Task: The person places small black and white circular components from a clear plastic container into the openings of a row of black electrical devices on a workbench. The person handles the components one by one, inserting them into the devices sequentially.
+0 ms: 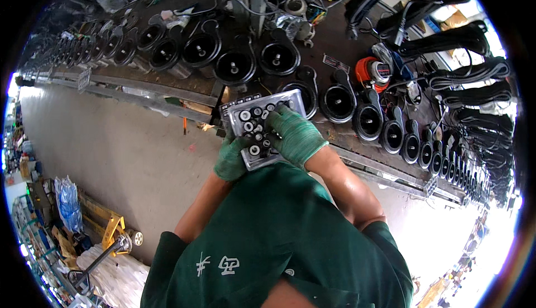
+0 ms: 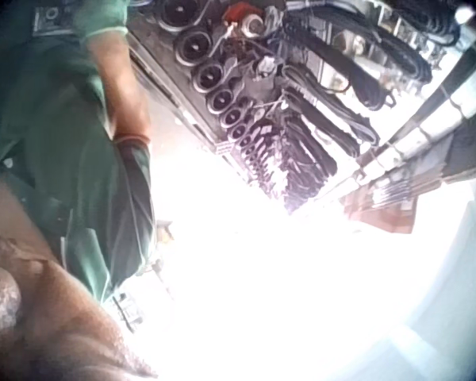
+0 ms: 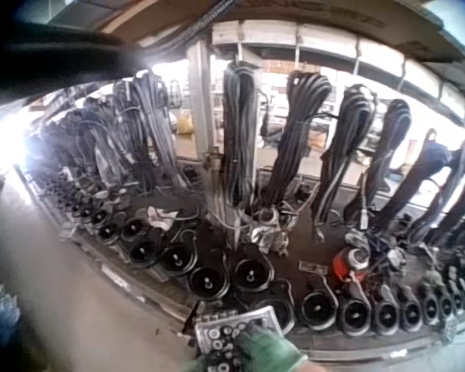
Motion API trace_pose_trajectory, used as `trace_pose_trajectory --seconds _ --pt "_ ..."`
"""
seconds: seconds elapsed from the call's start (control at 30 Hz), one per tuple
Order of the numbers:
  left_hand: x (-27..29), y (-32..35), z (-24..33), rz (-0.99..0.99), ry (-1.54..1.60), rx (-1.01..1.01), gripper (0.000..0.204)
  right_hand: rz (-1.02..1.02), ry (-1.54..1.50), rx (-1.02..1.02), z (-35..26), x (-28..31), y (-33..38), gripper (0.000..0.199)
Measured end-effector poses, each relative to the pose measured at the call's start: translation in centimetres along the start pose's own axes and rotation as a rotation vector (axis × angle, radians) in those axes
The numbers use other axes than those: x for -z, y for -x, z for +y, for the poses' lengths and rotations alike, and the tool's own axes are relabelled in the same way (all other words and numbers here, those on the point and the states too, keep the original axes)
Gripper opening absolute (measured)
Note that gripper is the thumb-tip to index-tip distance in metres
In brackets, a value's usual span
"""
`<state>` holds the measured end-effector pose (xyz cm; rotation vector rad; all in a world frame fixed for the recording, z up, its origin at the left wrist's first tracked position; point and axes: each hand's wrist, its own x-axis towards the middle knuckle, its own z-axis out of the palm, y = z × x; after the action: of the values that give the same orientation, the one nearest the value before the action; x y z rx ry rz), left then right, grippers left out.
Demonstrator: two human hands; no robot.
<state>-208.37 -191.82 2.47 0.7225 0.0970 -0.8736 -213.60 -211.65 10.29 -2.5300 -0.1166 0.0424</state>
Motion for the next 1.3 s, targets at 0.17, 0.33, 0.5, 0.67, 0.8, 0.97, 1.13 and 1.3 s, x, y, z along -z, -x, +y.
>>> trace_pose_trajectory --seconds 0.17,0.33,0.5,0.67,0.8,0.97,1.13,1.3 --pt "-2.3 0.8 0.0 0.015 -0.018 -0.040 0.075 0.322 -0.288 -0.100 3.6 3.4 1.0 0.021" --pt "-0.8 0.7 -1.0 0.009 -0.001 -0.021 0.073 0.395 -0.541 -0.610 15.6 5.6 3.5 0.022" --pt "-2.3 1.1 -0.9 0.035 -0.001 -0.009 0.072 0.301 -0.331 -0.636 18.9 3.9 3.2 0.027" --pt "-3.2 2.0 -1.2 0.079 -0.020 -0.037 0.070 0.351 -0.069 -0.472 17.7 4.1 3.6 0.031" --pt "-4.2 2.3 -1.3 0.106 0.035 -0.043 0.070 0.282 -0.347 -0.250 12.8 4.1 4.2 0.027" --pt "-3.3 1.0 -2.4 -0.005 -0.033 -0.029 0.075 0.120 0.080 0.368 4.6 4.8 5.4 0.034" --pt "-4.3 0.9 -2.5 -0.011 -0.003 -0.015 0.071 0.022 0.102 0.310 5.2 4.0 5.6 0.035" --pt "-5.5 1.1 -3.0 0.003 0.011 -0.016 0.068 0.166 -0.180 0.067 7.3 6.8 7.1 0.023"
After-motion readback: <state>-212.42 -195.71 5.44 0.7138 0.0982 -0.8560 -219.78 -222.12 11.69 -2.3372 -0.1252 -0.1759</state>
